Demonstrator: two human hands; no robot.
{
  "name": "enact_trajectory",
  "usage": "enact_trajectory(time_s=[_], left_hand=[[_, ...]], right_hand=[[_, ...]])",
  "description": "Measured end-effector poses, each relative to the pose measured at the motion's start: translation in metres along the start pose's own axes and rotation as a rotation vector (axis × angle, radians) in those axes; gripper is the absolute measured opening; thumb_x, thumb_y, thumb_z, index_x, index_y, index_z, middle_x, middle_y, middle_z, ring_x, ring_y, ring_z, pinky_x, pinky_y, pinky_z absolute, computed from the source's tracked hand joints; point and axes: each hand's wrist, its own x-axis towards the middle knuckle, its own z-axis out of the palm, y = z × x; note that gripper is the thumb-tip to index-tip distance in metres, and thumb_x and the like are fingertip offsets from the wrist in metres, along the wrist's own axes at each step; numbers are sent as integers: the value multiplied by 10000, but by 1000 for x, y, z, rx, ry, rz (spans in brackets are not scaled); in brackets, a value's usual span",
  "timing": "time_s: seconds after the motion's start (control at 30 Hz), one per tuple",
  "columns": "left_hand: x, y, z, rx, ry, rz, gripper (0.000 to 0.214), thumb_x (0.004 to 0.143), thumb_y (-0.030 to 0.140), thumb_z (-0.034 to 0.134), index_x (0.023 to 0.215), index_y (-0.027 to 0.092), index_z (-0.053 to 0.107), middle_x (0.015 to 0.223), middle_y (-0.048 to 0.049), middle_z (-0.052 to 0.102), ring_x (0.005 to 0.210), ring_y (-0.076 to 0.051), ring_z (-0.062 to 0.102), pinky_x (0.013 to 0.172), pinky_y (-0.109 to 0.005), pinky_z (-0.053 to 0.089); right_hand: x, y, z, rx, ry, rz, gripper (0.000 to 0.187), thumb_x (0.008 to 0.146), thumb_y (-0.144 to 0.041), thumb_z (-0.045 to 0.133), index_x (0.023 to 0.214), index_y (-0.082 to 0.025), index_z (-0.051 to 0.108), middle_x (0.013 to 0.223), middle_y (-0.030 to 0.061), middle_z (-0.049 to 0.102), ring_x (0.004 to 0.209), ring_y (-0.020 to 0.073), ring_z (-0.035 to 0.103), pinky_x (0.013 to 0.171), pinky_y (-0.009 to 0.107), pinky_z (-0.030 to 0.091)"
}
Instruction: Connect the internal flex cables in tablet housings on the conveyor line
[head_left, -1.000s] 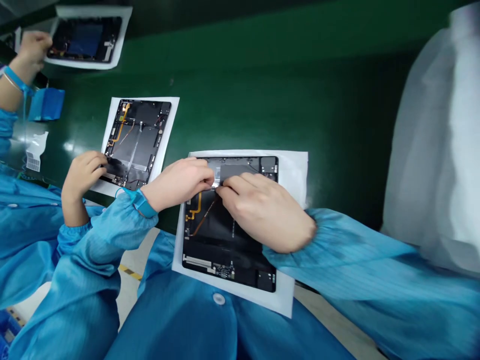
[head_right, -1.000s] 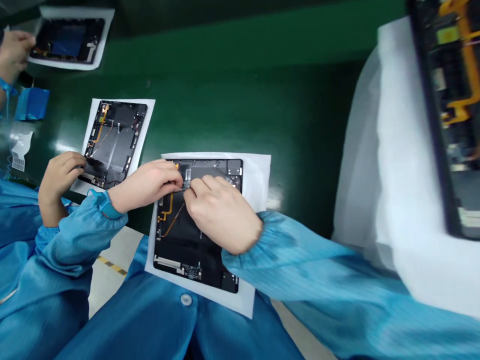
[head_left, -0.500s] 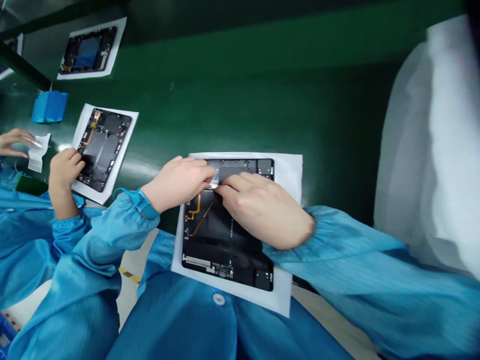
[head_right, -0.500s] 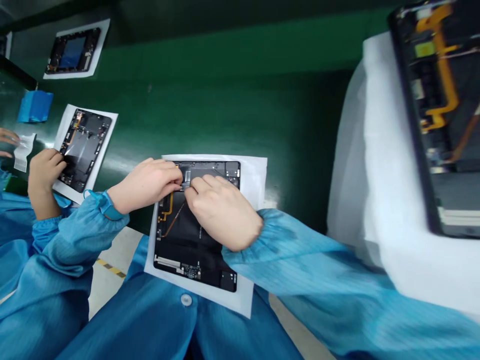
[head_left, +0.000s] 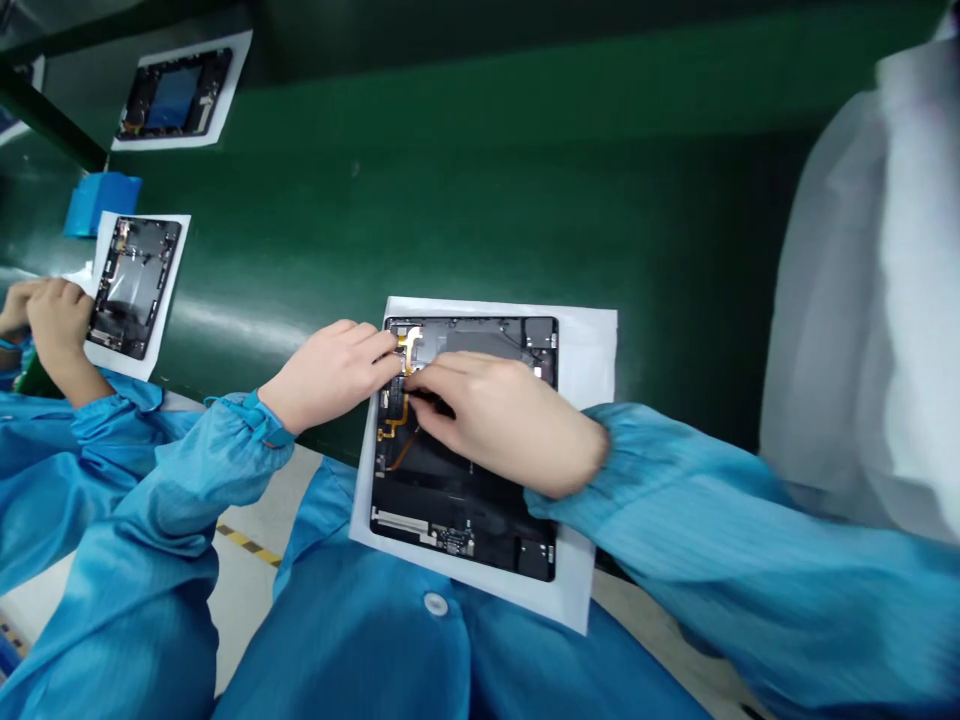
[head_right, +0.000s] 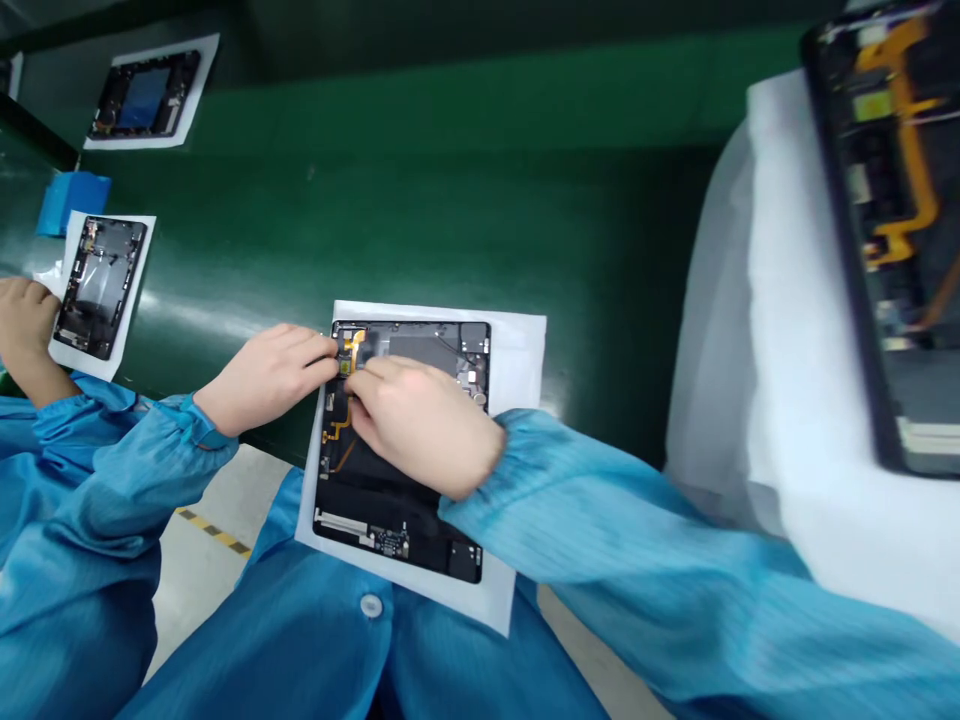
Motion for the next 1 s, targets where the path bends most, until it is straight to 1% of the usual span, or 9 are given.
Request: enact_trajectory(time_s=[0.17, 0.33, 0.47, 0.53, 0.63, 0.7, 0.83, 0.9, 1.0], left_hand=[[-8, -7, 9, -27, 47, 14, 333, 1035, 189, 354, 983, 154, 681, 1093, -107, 709, 989, -204, 616, 822, -347, 458], [-16, -8, 16, -40, 80, -30, 369, 1040, 193, 314, 986, 163, 678, 1083, -106, 717, 983, -203, 627, 800, -350, 471], [-26, 1, 12, -92, 186, -80, 317, 1028, 211, 345, 1048, 222, 661, 1137, -76, 697, 1080, -210, 614, 872, -379, 486], [-33, 10, 8, -143, 268, -187, 260, 1015, 247, 394, 1079, 254, 646, 1158, -70, 675, 1106, -215, 608, 894, -389, 494], [-43, 29, 3, -258, 411, -585, 229, 979, 291, 487, 1171, 228, 595, 1140, -97, 650, 952, -194, 639, 826, -361, 514], [-47, 42, 0, -450, 351, -770, 214, 952, 301, 536, 1126, 191, 595, 954, -57, 671, 719, -135, 614, 691, -292, 497], [-47, 58, -1, -836, -54, -679, 171, 915, 268, 549, 787, 182, 624, 568, 57, 549, 492, -74, 451, 527, -219, 337], [-43, 61, 1, -874, -123, -665, 192, 889, 226, 547, 712, 173, 599, 531, 66, 502, 485, -67, 402, 525, -220, 294], [-38, 60, 3, -892, -138, -679, 169, 846, 180, 553, 678, 166, 556, 533, 73, 474, 496, -63, 363, 533, -219, 274]], right_hand=[[11, -10, 4, 34, -115, 62, 139, 911, -270, 594, 909, -161, 680, 927, 80, 708, 874, 225, 665, 730, 312, 459], [14, -9, 5, 94, -144, 94, 131, 906, -258, 602, 941, -162, 684, 953, 71, 714, 910, 233, 672, 752, 319, 458], [16, -9, 1, 220, -163, 73, 104, 883, -249, 624, 905, -173, 692, 921, 57, 723, 849, 202, 663, 743, 303, 451], [17, -8, 0, 284, -189, 57, 57, 856, -192, 631, 840, -186, 686, 852, 30, 718, 785, 174, 646, 721, 287, 437], [18, -3, 2, 351, -205, 21, 88, 846, -149, 622, 799, -195, 680, 776, 0, 704, 704, 142, 613, 689, 273, 411], [18, 2, 6, 399, -188, -50, 93, 863, -159, 614, 809, -197, 679, 771, -8, 702, 691, 131, 603, 686, 265, 403], [18, 10, 15, 499, -143, -166, 85, 874, -159, 605, 829, -200, 664, 797, -17, 705, 709, 119, 609, 690, 248, 406], [17, 12, 17, 513, -133, -177, 96, 879, -158, 590, 830, -204, 658, 796, -16, 704, 716, 121, 614, 685, 249, 406], [16, 12, 19, 509, -132, -174, 107, 890, -163, 569, 838, -209, 650, 812, -13, 706, 734, 131, 622, 686, 260, 409]])
